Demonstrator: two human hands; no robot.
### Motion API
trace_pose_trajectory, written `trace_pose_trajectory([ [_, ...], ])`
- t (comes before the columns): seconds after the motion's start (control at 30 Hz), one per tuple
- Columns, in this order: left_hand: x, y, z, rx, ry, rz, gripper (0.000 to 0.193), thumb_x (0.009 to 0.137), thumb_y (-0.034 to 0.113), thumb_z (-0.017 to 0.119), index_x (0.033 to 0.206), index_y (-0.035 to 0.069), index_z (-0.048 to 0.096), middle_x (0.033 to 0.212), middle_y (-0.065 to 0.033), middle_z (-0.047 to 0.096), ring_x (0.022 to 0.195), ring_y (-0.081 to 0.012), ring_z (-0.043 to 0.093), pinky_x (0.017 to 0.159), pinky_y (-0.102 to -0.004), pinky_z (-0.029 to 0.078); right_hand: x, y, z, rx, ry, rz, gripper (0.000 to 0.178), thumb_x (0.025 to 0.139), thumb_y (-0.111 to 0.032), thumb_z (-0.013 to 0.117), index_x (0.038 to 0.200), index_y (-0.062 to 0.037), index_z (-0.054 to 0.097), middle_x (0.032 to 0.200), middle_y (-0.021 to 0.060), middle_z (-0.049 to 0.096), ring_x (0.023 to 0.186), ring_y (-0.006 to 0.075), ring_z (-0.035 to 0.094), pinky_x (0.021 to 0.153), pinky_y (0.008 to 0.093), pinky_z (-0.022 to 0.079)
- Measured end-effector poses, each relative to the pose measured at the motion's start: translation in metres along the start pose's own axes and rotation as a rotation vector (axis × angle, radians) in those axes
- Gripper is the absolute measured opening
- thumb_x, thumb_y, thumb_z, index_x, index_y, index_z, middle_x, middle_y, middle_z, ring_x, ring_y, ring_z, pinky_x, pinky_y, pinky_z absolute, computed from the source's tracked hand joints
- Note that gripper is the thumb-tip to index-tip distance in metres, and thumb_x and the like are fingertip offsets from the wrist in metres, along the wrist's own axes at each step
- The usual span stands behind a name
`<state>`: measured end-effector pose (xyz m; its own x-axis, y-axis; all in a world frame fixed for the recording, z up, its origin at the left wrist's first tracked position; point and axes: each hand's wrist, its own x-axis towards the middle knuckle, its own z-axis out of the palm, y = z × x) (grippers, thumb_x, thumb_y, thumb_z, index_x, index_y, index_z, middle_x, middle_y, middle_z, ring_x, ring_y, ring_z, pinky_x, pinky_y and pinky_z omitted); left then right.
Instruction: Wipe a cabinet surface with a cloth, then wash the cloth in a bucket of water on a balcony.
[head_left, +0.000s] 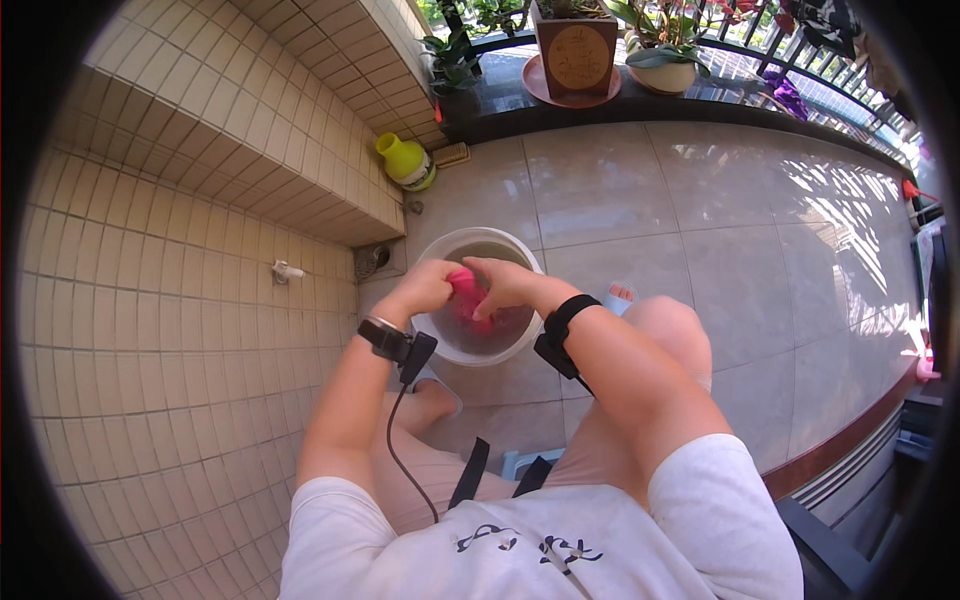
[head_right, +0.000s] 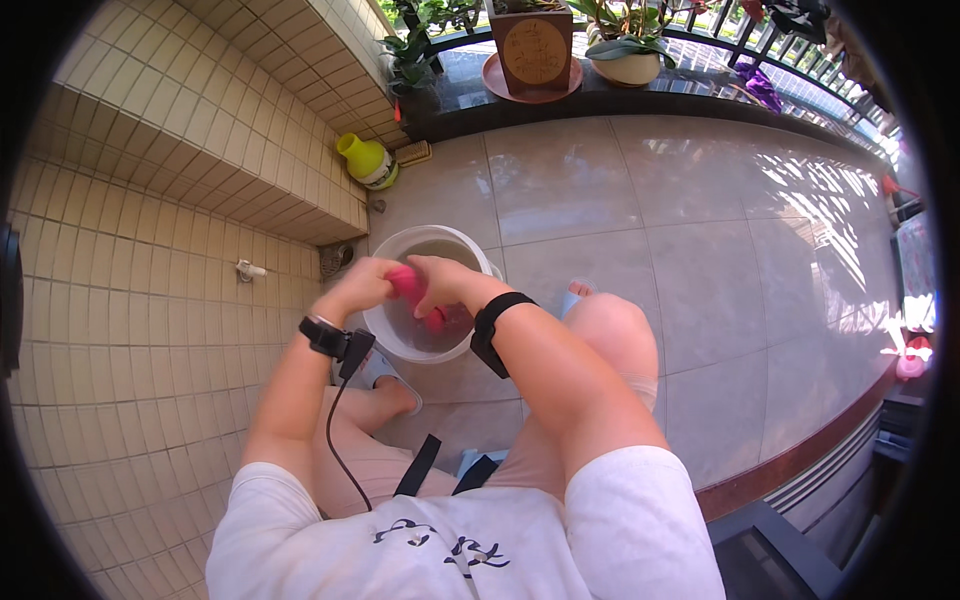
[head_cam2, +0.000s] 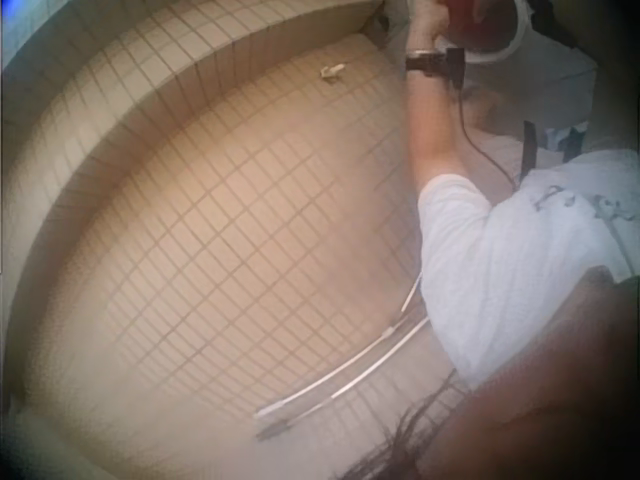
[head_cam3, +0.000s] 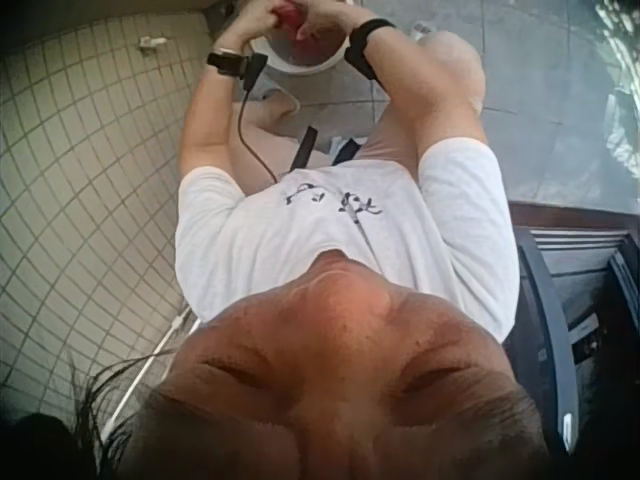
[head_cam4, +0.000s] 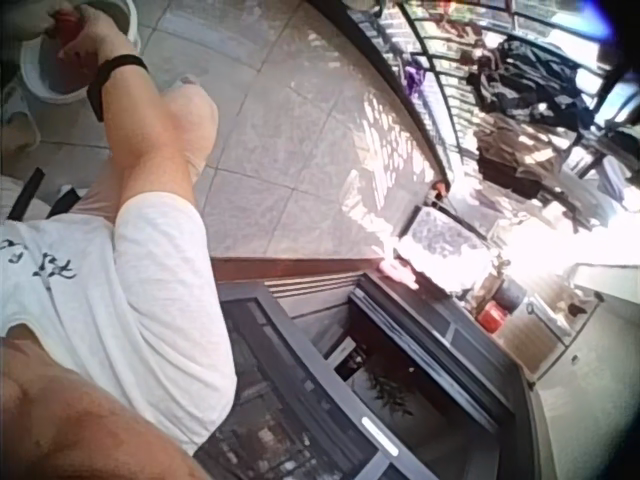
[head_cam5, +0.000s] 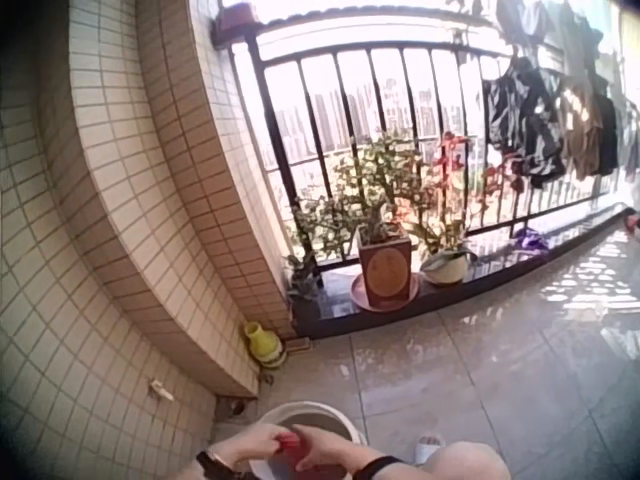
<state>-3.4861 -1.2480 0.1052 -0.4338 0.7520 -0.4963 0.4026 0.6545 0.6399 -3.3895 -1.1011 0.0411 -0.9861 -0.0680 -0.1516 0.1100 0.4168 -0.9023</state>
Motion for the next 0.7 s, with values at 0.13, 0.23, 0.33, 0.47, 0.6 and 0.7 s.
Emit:
trace_pose_trajectory([
  [0.13,-0.069,0.059,-0.071,-0.674,0.35,0.273,0.026,0.074,-0.01,0.044,0.093,-0.002,0.06,0.084,-0.0052,0.063,0.078,-0.0129,0.06,0.072,-0.0253,0.049,0.014,-0.036,0.011,0.416,0.005,-0.036,0.036,0.066,-0.004,0.067,0.099,-0.0047,0.054,0.088,0.0024,0.059,0.086,0.0137,0.058,0.078,0.0274,0.045],
  [0.23,-0.106,0.096,-0.109,-0.854,0.657,0.551,0.021,0.079,-0.005,0.045,0.095,-0.002,0.058,0.09,-0.0082,0.061,0.084,-0.0165,0.059,0.075,-0.0285,0.048,0.022,-0.026,0.025,0.51,0.028,-0.056,0.029,0.068,-0.006,0.065,0.096,-0.0053,0.057,0.084,0.0044,0.06,0.08,0.0146,0.057,0.074,0.028,0.045],
  [0.33,-0.145,0.11,-0.15,-0.896,0.823,0.686,0.02,0.082,-0.003,0.044,0.099,-0.002,0.056,0.095,-0.0106,0.06,0.091,-0.0203,0.058,0.081,-0.0325,0.047,0.021,-0.034,0.032,0.142,0.043,0.042,0.028,0.071,-0.006,0.06,0.099,-0.0074,0.057,0.084,0.0098,0.062,0.074,0.0225,0.06,0.069,0.0305,0.046],
  [0.47,-0.14,0.083,-0.145,-0.977,0.84,0.615,0.021,0.082,-0.004,0.043,0.099,-0.001,0.056,0.096,-0.0099,0.06,0.091,-0.0199,0.058,0.081,-0.0324,0.048,0.034,-0.016,0.02,0.158,0.064,0.16,0.028,0.073,-0.006,0.057,0.101,-0.0076,0.056,0.082,0.0156,0.062,0.076,0.0271,0.06,0.068,0.0329,0.047],
  [0.6,-0.092,0.019,-0.07,-0.835,0.637,0.204,0.021,0.076,-0.006,0.046,0.09,0.001,0.059,0.083,-0.0044,0.062,0.075,-0.0126,0.059,0.068,-0.0241,0.048,0.035,-0.051,0.01,0.378,0.316,0.258,0.026,0.073,-0.005,0.055,0.099,-0.0048,0.053,0.082,0.0204,0.06,0.078,0.0331,0.059,0.067,0.0383,0.047],
  [0.7,-0.043,-0.042,-0.008,-0.229,0.519,-0.116,0.023,0.07,-0.006,0.049,0.09,-0.002,0.061,0.081,-0.0097,0.063,0.078,-0.0202,0.059,0.073,-0.03,0.046,0.029,-0.075,0.005,0.369,0.339,0.212,0.021,0.074,-0.005,0.053,0.095,-0.0024,0.052,0.084,0.0219,0.059,0.08,0.038,0.058,0.067,0.0402,0.046],
])
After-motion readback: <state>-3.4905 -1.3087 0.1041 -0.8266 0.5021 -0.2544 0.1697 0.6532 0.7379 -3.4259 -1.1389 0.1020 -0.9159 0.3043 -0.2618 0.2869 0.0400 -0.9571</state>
